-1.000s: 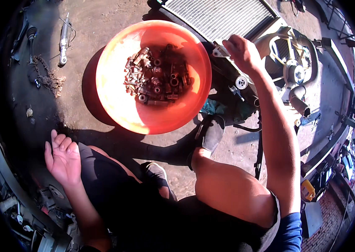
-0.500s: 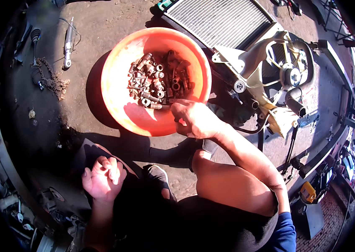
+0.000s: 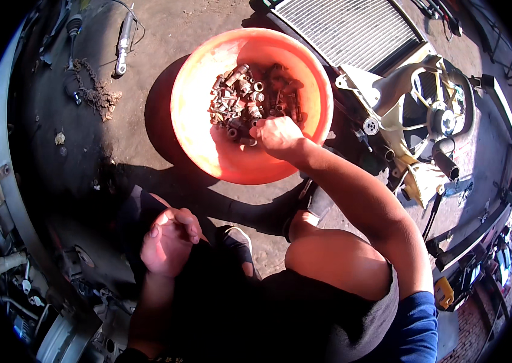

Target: The person assembles a radiator fan and shroud onto a radiator by hand, then sits on the floor to pick out fasteners from a plastic basin.

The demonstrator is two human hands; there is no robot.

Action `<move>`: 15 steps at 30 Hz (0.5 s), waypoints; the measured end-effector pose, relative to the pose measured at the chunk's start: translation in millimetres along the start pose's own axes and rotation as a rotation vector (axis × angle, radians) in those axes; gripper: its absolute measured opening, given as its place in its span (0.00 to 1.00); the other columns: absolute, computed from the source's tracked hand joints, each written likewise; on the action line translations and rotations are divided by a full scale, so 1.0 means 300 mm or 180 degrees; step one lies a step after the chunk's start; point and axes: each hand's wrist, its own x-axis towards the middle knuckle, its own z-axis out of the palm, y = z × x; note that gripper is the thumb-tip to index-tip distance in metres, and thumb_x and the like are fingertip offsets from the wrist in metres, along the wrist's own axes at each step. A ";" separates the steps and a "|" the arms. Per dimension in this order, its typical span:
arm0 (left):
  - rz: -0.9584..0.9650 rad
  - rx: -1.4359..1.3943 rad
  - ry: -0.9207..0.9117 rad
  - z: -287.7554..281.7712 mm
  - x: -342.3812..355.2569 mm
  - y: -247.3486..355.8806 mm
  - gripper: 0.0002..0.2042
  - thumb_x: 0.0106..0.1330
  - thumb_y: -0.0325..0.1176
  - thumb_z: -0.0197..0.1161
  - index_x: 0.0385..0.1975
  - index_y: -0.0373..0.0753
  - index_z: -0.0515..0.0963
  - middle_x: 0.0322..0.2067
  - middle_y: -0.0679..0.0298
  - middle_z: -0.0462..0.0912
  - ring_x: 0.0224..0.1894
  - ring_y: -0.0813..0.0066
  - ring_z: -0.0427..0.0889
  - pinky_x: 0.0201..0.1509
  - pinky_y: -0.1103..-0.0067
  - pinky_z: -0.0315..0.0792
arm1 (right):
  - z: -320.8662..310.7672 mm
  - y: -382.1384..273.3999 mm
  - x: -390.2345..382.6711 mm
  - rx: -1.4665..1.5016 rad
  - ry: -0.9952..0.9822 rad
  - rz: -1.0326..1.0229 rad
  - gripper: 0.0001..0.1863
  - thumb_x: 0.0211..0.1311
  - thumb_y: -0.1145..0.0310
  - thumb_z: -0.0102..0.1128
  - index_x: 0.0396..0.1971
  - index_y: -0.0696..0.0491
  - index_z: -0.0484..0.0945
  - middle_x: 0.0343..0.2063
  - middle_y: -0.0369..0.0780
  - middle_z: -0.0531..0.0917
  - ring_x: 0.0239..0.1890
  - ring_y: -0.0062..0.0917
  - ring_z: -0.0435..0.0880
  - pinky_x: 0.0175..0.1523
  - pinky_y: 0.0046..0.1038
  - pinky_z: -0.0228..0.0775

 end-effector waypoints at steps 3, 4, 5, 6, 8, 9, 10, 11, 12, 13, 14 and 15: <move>0.0049 0.0066 0.0087 -0.008 -0.023 0.003 0.32 0.72 0.56 0.57 0.51 0.25 0.78 0.42 0.53 0.82 0.42 0.68 0.81 0.50 0.75 0.73 | 0.046 -0.022 0.044 -0.0375 0.0129 -0.0112 0.14 0.72 0.61 0.52 0.33 0.46 0.87 0.32 0.40 0.89 0.38 0.40 0.90 0.43 0.46 0.80; 0.0057 0.0045 0.0076 -0.013 -0.026 0.002 0.32 0.72 0.56 0.57 0.51 0.25 0.78 0.42 0.53 0.82 0.42 0.68 0.81 0.50 0.75 0.73 | 0.082 -0.009 0.047 -0.0687 0.0325 -0.0182 0.09 0.68 0.63 0.55 0.29 0.46 0.82 0.27 0.37 0.85 0.33 0.37 0.87 0.40 0.44 0.77; 0.0093 -0.0016 0.0086 -0.017 -0.030 0.003 0.31 0.72 0.56 0.57 0.51 0.25 0.78 0.42 0.53 0.82 0.43 0.68 0.81 0.50 0.75 0.74 | 0.096 -0.006 0.049 -0.1002 0.0523 -0.0249 0.06 0.63 0.65 0.58 0.26 0.45 0.77 0.22 0.34 0.81 0.29 0.35 0.84 0.37 0.43 0.73; 0.0125 -0.0076 0.0092 -0.020 -0.032 0.004 0.31 0.72 0.56 0.58 0.51 0.26 0.78 0.41 0.53 0.82 0.43 0.68 0.81 0.50 0.75 0.74 | 0.109 -0.001 0.047 -0.1115 0.0556 -0.0271 0.05 0.60 0.64 0.59 0.25 0.43 0.78 0.22 0.34 0.81 0.28 0.30 0.83 0.36 0.39 0.70; 0.0145 -0.0088 0.0128 -0.027 -0.047 0.007 0.31 0.72 0.56 0.58 0.51 0.26 0.78 0.41 0.53 0.82 0.43 0.68 0.81 0.50 0.75 0.74 | 0.105 -0.041 0.057 -0.1301 0.0391 -0.0140 0.08 0.61 0.62 0.59 0.24 0.43 0.82 0.25 0.35 0.85 0.32 0.32 0.87 0.41 0.40 0.72; 0.0156 -0.0075 0.0166 -0.024 -0.048 0.010 0.31 0.73 0.56 0.58 0.51 0.26 0.78 0.41 0.53 0.82 0.43 0.68 0.81 0.50 0.75 0.74 | 0.094 -0.058 0.061 -0.1300 0.0204 0.0045 0.11 0.64 0.60 0.59 0.25 0.43 0.87 0.27 0.38 0.89 0.35 0.33 0.90 0.45 0.40 0.74; 0.0156 -0.0056 0.0126 -0.020 -0.042 0.011 0.30 0.73 0.55 0.58 0.51 0.26 0.78 0.41 0.53 0.82 0.43 0.68 0.81 0.50 0.75 0.74 | 0.094 -0.057 0.056 -0.1322 0.0206 0.0072 0.11 0.64 0.60 0.59 0.25 0.43 0.87 0.27 0.38 0.89 0.35 0.33 0.90 0.45 0.40 0.74; 0.0150 -0.0066 0.0093 -0.018 -0.036 0.008 0.30 0.73 0.55 0.58 0.51 0.26 0.78 0.41 0.53 0.82 0.43 0.68 0.81 0.50 0.75 0.74 | 0.092 -0.053 0.049 -0.1302 0.0247 0.0069 0.11 0.64 0.61 0.58 0.24 0.43 0.86 0.27 0.37 0.88 0.34 0.33 0.90 0.45 0.41 0.74; 0.0139 -0.0055 0.0041 -0.014 -0.030 0.003 0.30 0.73 0.55 0.58 0.51 0.26 0.78 0.41 0.53 0.82 0.43 0.68 0.81 0.50 0.75 0.74 | 0.089 -0.048 0.041 -0.1281 0.0291 0.0067 0.10 0.64 0.62 0.58 0.24 0.44 0.84 0.26 0.37 0.87 0.33 0.33 0.89 0.45 0.42 0.73; 0.0126 -0.0035 -0.0008 -0.009 -0.027 0.003 0.30 0.73 0.55 0.58 0.51 0.26 0.78 0.41 0.53 0.82 0.42 0.68 0.81 0.50 0.75 0.74 | 0.095 -0.039 0.031 -0.1292 0.0302 0.0096 0.10 0.64 0.62 0.58 0.24 0.44 0.84 0.26 0.37 0.87 0.33 0.33 0.89 0.45 0.42 0.73; 0.0115 -0.0033 -0.0041 -0.005 -0.023 0.003 0.30 0.73 0.55 0.58 0.51 0.26 0.78 0.41 0.53 0.82 0.42 0.68 0.81 0.50 0.75 0.74 | 0.101 -0.029 0.021 -0.1158 0.0585 -0.0107 0.09 0.64 0.62 0.57 0.24 0.44 0.83 0.25 0.37 0.86 0.32 0.33 0.88 0.45 0.43 0.72; 0.0105 0.0026 -0.0064 0.000 -0.019 0.003 0.30 0.73 0.55 0.58 0.51 0.26 0.78 0.41 0.52 0.82 0.42 0.68 0.81 0.50 0.75 0.74 | 0.107 -0.018 0.008 -0.1026 0.0867 -0.0309 0.09 0.64 0.63 0.56 0.25 0.44 0.81 0.24 0.36 0.85 0.31 0.34 0.87 0.45 0.45 0.72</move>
